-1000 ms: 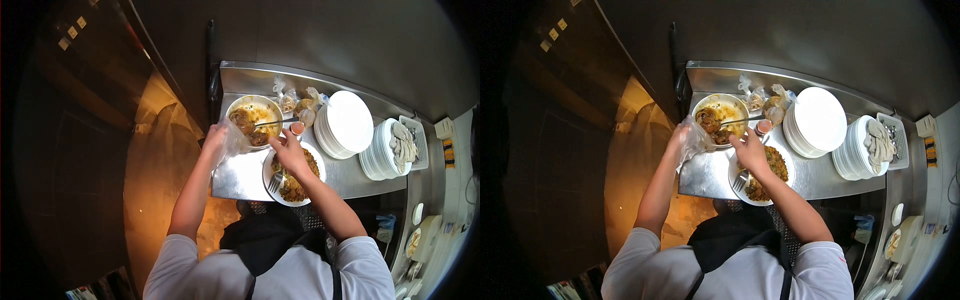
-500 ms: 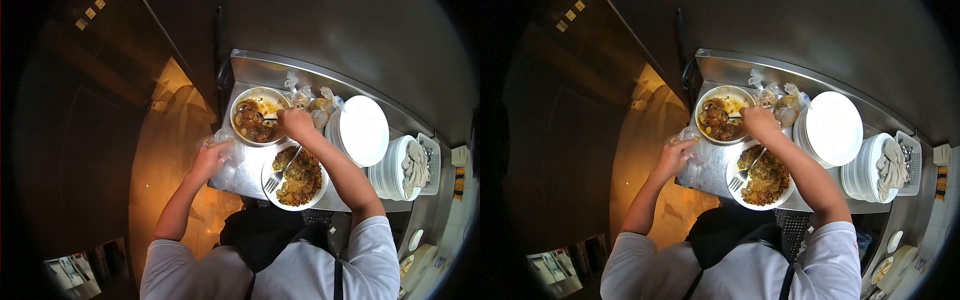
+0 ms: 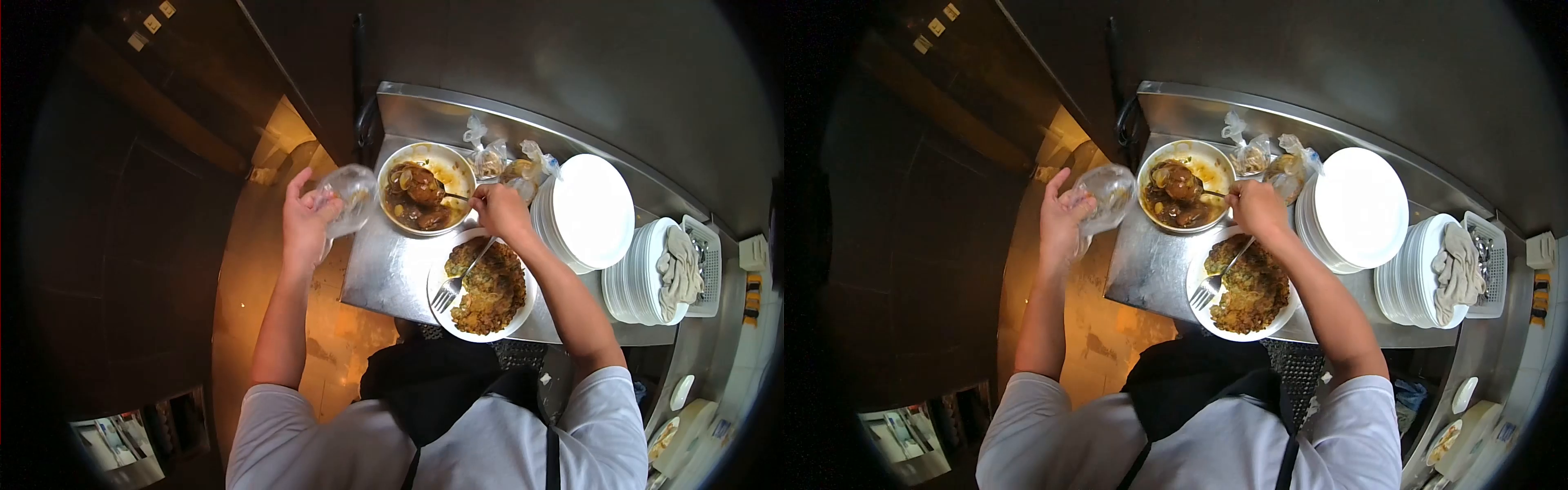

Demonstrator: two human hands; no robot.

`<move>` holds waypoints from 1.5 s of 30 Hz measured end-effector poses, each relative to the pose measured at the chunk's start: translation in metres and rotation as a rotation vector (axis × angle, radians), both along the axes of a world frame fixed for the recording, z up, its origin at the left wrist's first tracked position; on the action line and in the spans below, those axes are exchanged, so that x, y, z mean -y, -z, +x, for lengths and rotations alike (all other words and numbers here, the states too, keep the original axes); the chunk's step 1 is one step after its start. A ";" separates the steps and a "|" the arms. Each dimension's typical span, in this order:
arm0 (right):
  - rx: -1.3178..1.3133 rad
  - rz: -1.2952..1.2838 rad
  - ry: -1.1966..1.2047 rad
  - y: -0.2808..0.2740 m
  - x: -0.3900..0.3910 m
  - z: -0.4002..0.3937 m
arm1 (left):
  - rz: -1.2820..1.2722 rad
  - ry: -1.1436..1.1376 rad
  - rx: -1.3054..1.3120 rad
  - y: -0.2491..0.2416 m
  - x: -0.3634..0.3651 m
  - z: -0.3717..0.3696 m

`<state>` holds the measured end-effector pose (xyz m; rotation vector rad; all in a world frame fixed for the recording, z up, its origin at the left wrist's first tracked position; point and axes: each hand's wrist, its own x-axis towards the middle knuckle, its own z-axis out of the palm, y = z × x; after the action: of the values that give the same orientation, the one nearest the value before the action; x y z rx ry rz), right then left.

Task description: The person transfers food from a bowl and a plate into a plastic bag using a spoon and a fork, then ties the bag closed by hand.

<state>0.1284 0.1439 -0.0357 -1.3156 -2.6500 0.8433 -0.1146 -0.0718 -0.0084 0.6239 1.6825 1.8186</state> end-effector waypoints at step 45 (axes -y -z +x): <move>0.134 1.085 -0.722 -0.123 0.054 -0.049 | 0.352 0.112 0.635 -0.070 -0.051 0.015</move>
<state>0.0796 0.0896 0.0874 -0.1500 -2.8640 -0.6898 -0.0993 -0.0207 0.0612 0.2243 0.9057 1.9698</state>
